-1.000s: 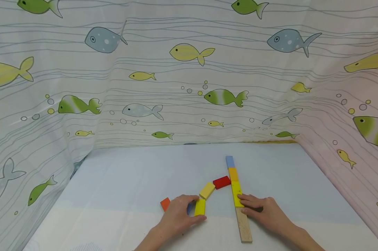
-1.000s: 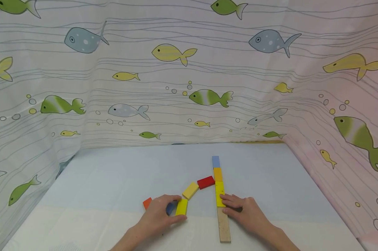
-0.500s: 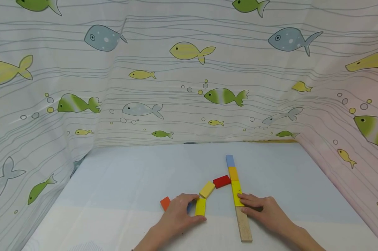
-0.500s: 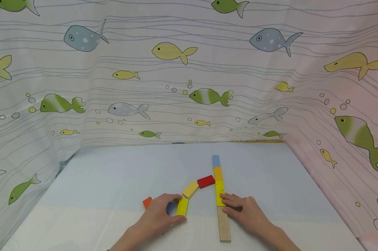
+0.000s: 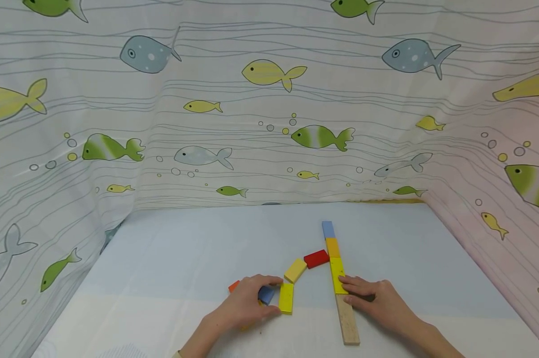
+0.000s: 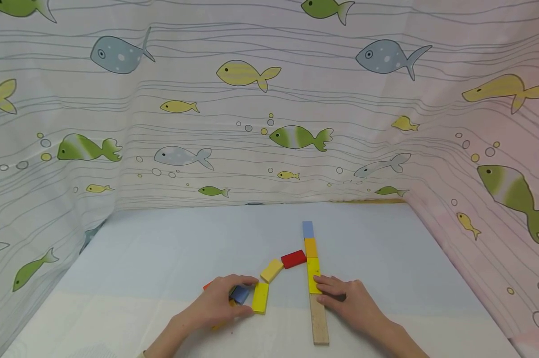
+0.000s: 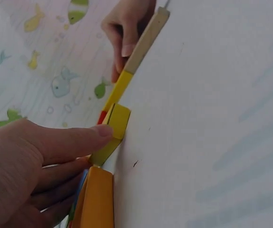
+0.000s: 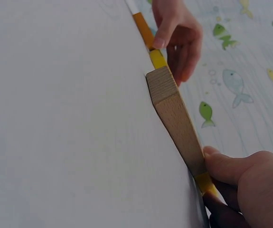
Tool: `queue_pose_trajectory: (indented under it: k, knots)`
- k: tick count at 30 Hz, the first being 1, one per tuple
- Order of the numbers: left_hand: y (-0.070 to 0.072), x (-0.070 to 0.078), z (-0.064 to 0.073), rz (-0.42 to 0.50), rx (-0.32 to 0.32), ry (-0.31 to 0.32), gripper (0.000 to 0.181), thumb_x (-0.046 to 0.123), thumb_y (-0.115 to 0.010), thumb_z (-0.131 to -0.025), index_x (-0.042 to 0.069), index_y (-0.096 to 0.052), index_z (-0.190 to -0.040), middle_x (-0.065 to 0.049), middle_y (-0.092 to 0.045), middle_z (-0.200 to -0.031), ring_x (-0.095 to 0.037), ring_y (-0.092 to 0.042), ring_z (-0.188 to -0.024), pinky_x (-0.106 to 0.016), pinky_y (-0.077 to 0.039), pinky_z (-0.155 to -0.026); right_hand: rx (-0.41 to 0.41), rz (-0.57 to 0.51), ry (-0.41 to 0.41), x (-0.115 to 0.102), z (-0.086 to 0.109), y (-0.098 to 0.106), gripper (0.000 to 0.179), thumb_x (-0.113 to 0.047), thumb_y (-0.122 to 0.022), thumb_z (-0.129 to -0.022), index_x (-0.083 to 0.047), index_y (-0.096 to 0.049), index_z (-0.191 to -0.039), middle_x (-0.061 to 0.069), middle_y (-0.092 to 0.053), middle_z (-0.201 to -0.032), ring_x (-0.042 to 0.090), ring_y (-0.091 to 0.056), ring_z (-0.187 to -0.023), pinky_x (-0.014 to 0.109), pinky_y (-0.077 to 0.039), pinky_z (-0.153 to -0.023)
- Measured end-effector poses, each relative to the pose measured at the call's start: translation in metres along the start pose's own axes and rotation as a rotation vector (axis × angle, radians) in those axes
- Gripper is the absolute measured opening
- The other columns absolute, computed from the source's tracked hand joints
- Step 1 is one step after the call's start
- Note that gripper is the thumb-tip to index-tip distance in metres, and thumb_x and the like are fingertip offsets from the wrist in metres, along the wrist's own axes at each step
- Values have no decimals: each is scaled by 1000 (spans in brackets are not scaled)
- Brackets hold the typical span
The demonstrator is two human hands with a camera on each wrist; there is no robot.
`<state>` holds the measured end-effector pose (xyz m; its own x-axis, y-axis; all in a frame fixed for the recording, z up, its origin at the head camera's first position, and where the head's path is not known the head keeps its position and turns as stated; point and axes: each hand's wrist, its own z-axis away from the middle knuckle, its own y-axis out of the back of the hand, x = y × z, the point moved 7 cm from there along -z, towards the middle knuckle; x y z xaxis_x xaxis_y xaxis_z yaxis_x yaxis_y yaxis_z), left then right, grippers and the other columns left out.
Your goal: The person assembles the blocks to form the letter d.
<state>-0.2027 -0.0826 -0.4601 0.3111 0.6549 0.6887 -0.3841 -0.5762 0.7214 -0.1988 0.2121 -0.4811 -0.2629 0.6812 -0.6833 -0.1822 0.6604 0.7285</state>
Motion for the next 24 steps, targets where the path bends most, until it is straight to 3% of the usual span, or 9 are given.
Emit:
queue_pose_trajectory:
  k: [7, 24]
  knots:
    - [1, 2, -1, 7, 22, -48, 54, 37, -83, -81, 21, -66, -129, 9, -67, -125, -14, -60, -117, -30, -52, -96, 3, 0, 2, 1, -1, 0, 50, -56, -69, -85, -29, -69, -127, -13, -66, -130, 26, -57, -129, 46, -50, -100]
    - [2, -1, -2, -11, 30, -18, 54, 38, -82, -82, 20, -66, -130, 10, -67, -125, -13, -60, -115, -27, -51, -93, -4, 3, -5, 0, -1, 1, 50, -55, -70, -85, -28, -69, -128, -12, -66, -130, 25, -57, -129, 47, -50, -101]
